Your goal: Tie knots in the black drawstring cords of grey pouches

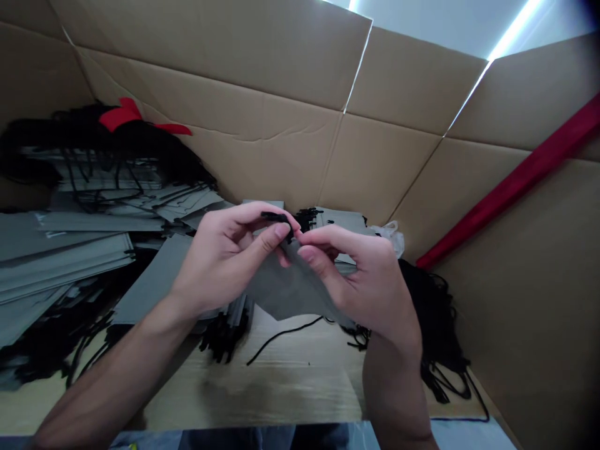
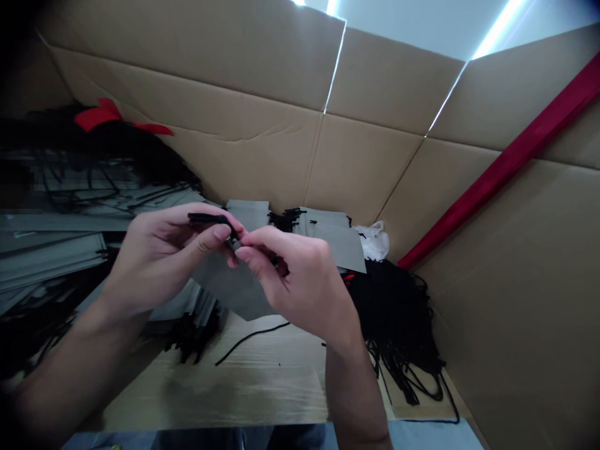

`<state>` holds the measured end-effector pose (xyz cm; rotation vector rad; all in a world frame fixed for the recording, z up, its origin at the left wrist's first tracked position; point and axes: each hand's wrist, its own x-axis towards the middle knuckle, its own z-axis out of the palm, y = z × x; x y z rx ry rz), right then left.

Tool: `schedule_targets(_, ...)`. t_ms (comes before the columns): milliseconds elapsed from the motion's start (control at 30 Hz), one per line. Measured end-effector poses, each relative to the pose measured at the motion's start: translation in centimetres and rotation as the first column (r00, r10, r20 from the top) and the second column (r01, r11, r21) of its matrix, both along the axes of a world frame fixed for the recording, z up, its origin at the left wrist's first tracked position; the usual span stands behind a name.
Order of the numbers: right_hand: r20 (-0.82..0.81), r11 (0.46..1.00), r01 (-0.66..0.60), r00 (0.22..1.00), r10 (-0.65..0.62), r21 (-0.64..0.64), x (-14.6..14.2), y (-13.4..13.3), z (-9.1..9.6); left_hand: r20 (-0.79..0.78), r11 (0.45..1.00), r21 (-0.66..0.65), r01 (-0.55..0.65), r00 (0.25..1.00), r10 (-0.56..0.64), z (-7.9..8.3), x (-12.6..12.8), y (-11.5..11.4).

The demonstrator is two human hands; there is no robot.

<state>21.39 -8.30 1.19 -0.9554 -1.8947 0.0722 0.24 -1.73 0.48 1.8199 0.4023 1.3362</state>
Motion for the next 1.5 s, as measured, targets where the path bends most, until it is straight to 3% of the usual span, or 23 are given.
schedule_targets(200,-0.078,0.981,0.064,0.996,-0.05,0.183,0.5,0.0,0.1,-0.251,0.987,0.157,-0.023,0.966,0.062,0.6,-0.2,-0.7)
schedule_targets(367,-0.017,0.966,-0.02,1.0,0.025,0.259,0.0,0.5,0.0,-0.258,0.994,0.106,0.003,0.966,0.024,0.4,-0.1,-1.2)
schedule_targets(500,-0.018,0.975,-0.034,0.999,0.039,0.221,0.1,0.5,0.0,-0.279,0.995,0.096,-0.009,0.96,0.035,0.2,0.0,-1.2)
schedule_targets(600,-0.014,0.98,-0.009,1.0,0.012,0.198,0.3,0.3,-0.1,-0.24,0.991,0.106,-0.084,0.965,0.107,0.0,0.3,-1.3)
schedule_targets(767,-0.128,0.986,-0.036,0.99,0.057,0.164,-0.1,0.4,-0.4,0.049,0.987,0.028,-0.157,0.987,0.156,-0.8,1.2,-1.9)
schedule_targets(900,-0.217,0.982,-0.033,0.973,0.074,0.186,-0.6,0.6,-0.5,0.088,0.956,0.114,-0.27,0.961,0.261,-1.1,1.4,-2.6)
schedule_targets(1000,-0.219,0.976,-0.012,0.974,0.061,0.215,-0.5,0.7,-0.5,0.087,0.975,0.094,-0.202,0.977,0.194,-0.7,1.1,-2.8)
schedule_targets(1200,-0.106,0.967,-0.076,0.989,0.104,0.244,-0.2,0.3,0.1,0.087,0.995,-0.097,-0.03,0.995,0.038,0.3,0.7,-2.2)
schedule_targets(1300,-0.138,0.966,-0.1,0.981,0.136,0.236,-0.6,-0.1,0.1,0.108,0.993,-0.115,-0.039,0.993,0.052,0.3,0.6,-2.0)
schedule_targets(1500,-0.155,0.961,-0.024,0.985,0.069,0.274,-1.1,-0.3,-0.2,0.066,0.993,-0.04,-0.113,0.991,0.115,0.0,0.6,-2.0)
